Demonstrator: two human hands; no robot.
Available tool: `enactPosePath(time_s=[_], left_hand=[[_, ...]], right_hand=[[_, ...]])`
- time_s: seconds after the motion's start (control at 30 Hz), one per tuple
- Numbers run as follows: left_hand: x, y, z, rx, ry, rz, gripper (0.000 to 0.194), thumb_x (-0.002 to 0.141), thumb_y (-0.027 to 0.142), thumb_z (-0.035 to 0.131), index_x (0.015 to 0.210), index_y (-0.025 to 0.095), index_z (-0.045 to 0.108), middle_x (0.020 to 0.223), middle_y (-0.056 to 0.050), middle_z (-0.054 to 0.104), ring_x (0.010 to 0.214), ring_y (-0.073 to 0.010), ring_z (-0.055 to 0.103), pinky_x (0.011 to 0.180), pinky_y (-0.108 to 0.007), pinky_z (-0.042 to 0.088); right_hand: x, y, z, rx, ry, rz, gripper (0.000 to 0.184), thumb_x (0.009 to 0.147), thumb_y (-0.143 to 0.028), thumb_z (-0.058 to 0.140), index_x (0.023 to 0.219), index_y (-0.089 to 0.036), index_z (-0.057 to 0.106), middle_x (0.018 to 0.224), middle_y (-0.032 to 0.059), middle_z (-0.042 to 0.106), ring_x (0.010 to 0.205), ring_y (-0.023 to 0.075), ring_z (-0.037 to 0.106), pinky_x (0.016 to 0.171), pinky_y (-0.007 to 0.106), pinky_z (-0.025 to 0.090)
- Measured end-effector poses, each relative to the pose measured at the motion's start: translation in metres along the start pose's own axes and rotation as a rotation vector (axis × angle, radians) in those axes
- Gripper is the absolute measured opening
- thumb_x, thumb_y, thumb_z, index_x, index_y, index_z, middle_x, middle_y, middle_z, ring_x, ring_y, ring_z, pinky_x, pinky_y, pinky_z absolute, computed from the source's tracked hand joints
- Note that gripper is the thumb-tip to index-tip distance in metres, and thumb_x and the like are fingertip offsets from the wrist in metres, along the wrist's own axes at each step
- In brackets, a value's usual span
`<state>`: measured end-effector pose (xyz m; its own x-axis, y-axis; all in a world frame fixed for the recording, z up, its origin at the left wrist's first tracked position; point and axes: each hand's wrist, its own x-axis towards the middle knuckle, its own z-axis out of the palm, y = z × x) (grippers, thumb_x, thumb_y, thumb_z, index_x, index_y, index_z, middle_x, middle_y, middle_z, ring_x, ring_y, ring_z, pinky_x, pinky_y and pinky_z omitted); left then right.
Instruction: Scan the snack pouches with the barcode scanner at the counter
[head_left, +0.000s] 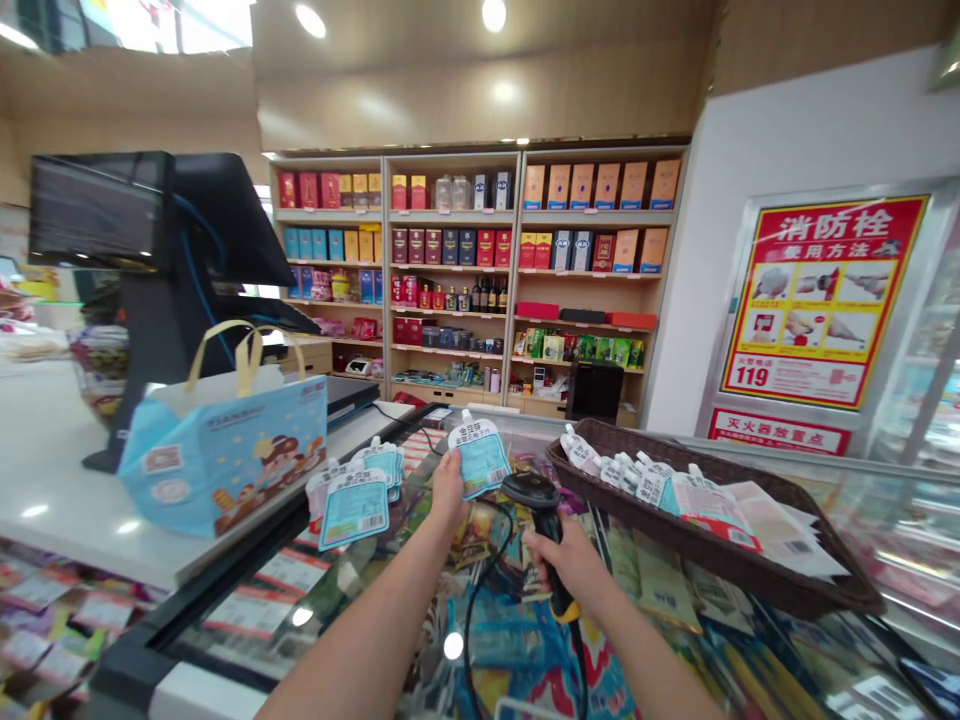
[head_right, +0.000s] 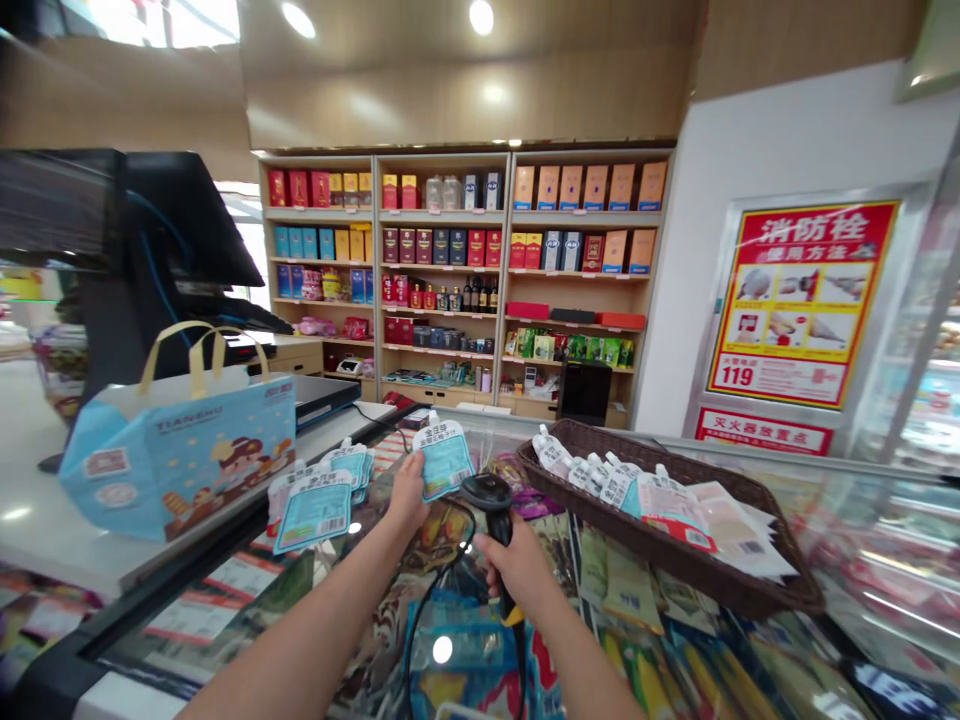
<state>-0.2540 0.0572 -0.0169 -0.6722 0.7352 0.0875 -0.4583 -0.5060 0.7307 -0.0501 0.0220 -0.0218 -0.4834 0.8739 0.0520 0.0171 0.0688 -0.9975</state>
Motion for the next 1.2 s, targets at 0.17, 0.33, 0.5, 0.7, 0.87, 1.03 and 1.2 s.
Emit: enactPosePath(time_s=[0.17,0.33,0.5,0.7,0.87,1.03,1.2], left_hand=[[0.001,0.003,0.002,0.044,-0.038,0.064,0.028,0.075,0.036,0.067,0.092,0.014,0.062,0.082,-0.005,0.071,0.081,-0.0199,0.069,0.074,-0.033,0.056],[0.0,0.005,0.005,0.074,-0.02,0.06,0.033,0.072,0.04,0.07,0.09,0.014,0.063,0.078,-0.005,0.07,0.082,-0.0207,0.069,0.072,-0.032,0.055],[-0.002,0.005,0.005,0.036,-0.026,0.059,0.03,0.072,0.038,0.069,0.089,0.014,0.062,0.079,-0.004,0.07,0.079,-0.0201,0.069,0.073,-0.034,0.055],[0.0,0.004,0.003,0.033,0.0,0.041,0.029,0.072,0.037,0.069,0.089,0.014,0.061,0.077,-0.003,0.07,0.078,-0.0195,0.069,0.073,-0.034,0.055],[0.003,0.003,0.002,0.04,0.006,0.058,0.03,0.071,0.037,0.07,0.09,0.014,0.061,0.079,-0.004,0.071,0.079,-0.0195,0.069,0.073,-0.032,0.055],[0.002,0.003,0.002,0.066,0.019,0.05,0.029,0.073,0.037,0.068,0.091,0.015,0.062,0.079,-0.004,0.07,0.081,-0.0195,0.069,0.074,-0.032,0.055],[-0.001,0.002,0.006,0.061,0.007,0.04,0.022,0.075,0.033,0.064,0.087,0.015,0.06,0.076,-0.002,0.069,0.073,-0.0176,0.068,0.072,-0.032,0.054]], right_hand=[[0.0,0.004,-0.002,-0.034,-0.003,-0.046,0.037,0.065,-0.046,0.067,0.08,-0.022,0.044,0.047,-0.0084,0.05,0.036,0.0101,0.046,0.037,0.024,0.042],[0.001,0.007,-0.003,-0.063,-0.027,-0.028,0.035,0.066,-0.047,0.067,0.078,-0.022,0.044,0.046,-0.008,0.049,0.036,0.0109,0.047,0.037,0.024,0.042],[-0.001,0.003,-0.002,-0.061,-0.01,-0.026,0.034,0.064,-0.046,0.066,0.078,-0.021,0.046,0.046,-0.0078,0.049,0.036,0.0109,0.047,0.037,0.024,0.042],[-0.003,0.002,-0.002,-0.072,-0.033,-0.028,0.031,0.065,-0.043,0.065,0.076,-0.02,0.046,0.047,-0.007,0.051,0.036,0.0106,0.047,0.036,0.024,0.041],[-0.002,0.003,-0.003,-0.057,-0.06,-0.028,0.033,0.065,-0.042,0.065,0.083,-0.019,0.048,0.049,-0.0076,0.05,0.037,0.0106,0.047,0.036,0.024,0.042],[-0.002,0.003,-0.003,-0.056,-0.069,-0.024,0.034,0.064,-0.044,0.065,0.082,-0.02,0.048,0.05,-0.0079,0.049,0.037,0.0103,0.047,0.035,0.023,0.041],[-0.003,-0.003,-0.001,-0.019,-0.067,0.003,0.033,0.065,-0.04,0.067,0.082,-0.02,0.047,0.05,-0.0083,0.051,0.038,0.0099,0.048,0.037,0.023,0.042]])
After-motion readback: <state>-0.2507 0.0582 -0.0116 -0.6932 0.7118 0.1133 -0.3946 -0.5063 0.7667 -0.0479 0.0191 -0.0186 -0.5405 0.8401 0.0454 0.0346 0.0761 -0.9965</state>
